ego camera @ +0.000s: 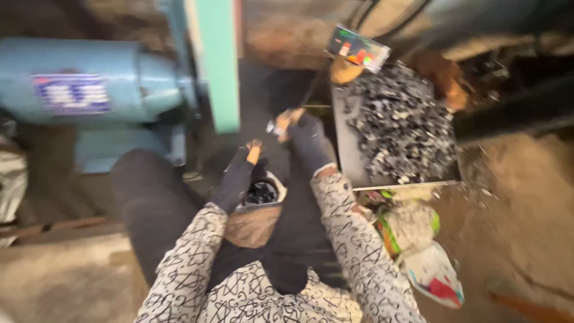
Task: The person sits on the floor and uses a belt grinder to smooth small metal parts. They repeatedly pick up parts from a nearby tray, press them against the moving belt to generate sparks, and return the finished pieces to the tray.
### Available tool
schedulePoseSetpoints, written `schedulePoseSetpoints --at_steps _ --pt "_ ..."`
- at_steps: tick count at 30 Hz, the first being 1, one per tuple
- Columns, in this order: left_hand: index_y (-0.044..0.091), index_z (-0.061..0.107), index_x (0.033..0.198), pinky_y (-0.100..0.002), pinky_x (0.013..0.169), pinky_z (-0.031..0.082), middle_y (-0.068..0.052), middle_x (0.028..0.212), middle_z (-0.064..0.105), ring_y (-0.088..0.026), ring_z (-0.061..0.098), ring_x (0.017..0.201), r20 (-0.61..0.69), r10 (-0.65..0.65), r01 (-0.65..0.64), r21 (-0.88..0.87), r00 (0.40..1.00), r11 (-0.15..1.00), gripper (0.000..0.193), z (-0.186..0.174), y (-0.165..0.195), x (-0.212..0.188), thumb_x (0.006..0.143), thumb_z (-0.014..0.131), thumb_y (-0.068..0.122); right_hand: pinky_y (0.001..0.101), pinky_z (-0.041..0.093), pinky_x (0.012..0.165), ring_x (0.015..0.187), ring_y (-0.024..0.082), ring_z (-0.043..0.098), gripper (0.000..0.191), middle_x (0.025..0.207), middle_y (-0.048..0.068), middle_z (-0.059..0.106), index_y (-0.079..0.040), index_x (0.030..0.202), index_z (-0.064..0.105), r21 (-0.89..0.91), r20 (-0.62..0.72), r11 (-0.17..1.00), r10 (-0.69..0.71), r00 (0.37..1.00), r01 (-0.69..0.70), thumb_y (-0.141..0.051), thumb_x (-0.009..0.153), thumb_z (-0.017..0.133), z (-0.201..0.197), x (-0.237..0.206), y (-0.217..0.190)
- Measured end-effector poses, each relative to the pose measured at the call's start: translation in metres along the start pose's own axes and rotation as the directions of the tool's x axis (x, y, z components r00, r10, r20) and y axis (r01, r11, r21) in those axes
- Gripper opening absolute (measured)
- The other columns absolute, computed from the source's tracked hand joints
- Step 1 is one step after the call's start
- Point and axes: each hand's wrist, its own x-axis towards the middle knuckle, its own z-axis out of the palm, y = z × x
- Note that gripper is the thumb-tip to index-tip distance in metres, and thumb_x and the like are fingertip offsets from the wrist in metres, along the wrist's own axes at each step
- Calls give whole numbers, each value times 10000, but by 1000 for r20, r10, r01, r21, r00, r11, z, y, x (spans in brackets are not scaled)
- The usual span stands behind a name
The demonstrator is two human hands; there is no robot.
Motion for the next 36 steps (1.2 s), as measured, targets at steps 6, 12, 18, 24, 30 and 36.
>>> schedulePoseSetpoints --at_steps 6,12,18,24,30,36 --pt "13 685 1159 -284 809 547 -99 1059 723 -133 666 939 -309 169 -220 -139 936 965 254 -20 -23 1 1043 624 231 241 563 653 759 94 681 186 931 44 724 8 1068 716 16 297 964 248 922 -265 -120 933 714 67 -45 29" --pt "57 621 1177 -273 801 547 -38 1051 696 -119 651 929 -254 179 -282 -458 950 843 201 -22 -29 -1 1007 619 164 233 539 640 717 113 664 207 888 60 725 -1 1051 709 -64 308 945 324 894 -320 -190 978 668 67 -58 37" --pt "-14 649 1149 -291 723 516 -101 981 684 -129 598 853 -166 167 -225 -444 972 867 211 -27 -21 10 1087 634 187 255 530 704 773 114 658 206 927 47 724 -13 1084 706 121 238 934 302 923 -336 -193 995 659 80 -44 55" --pt "20 701 1132 -281 728 537 -68 985 738 -90 669 844 -341 209 -201 60 917 978 299 -16 -29 24 1025 632 291 292 536 788 915 143 649 136 1019 75 679 22 1101 651 -19 97 1000 4 995 -2 -65 996 649 76 -37 48" --pt "-33 722 980 -329 661 496 -115 830 717 -152 618 724 -437 114 -161 -71 892 984 330 12 -28 25 969 720 297 348 595 849 1005 191 661 233 1101 98 654 -8 1162 611 232 84 957 158 984 -173 -15 929 615 78 -8 30" --pt "-42 698 1025 -326 718 493 -119 885 714 -146 621 781 -467 285 -253 131 837 959 306 6 -36 24 1010 695 263 298 560 864 1002 162 655 175 1071 82 684 6 1140 658 -60 159 998 45 986 -36 -61 978 654 63 -8 37"
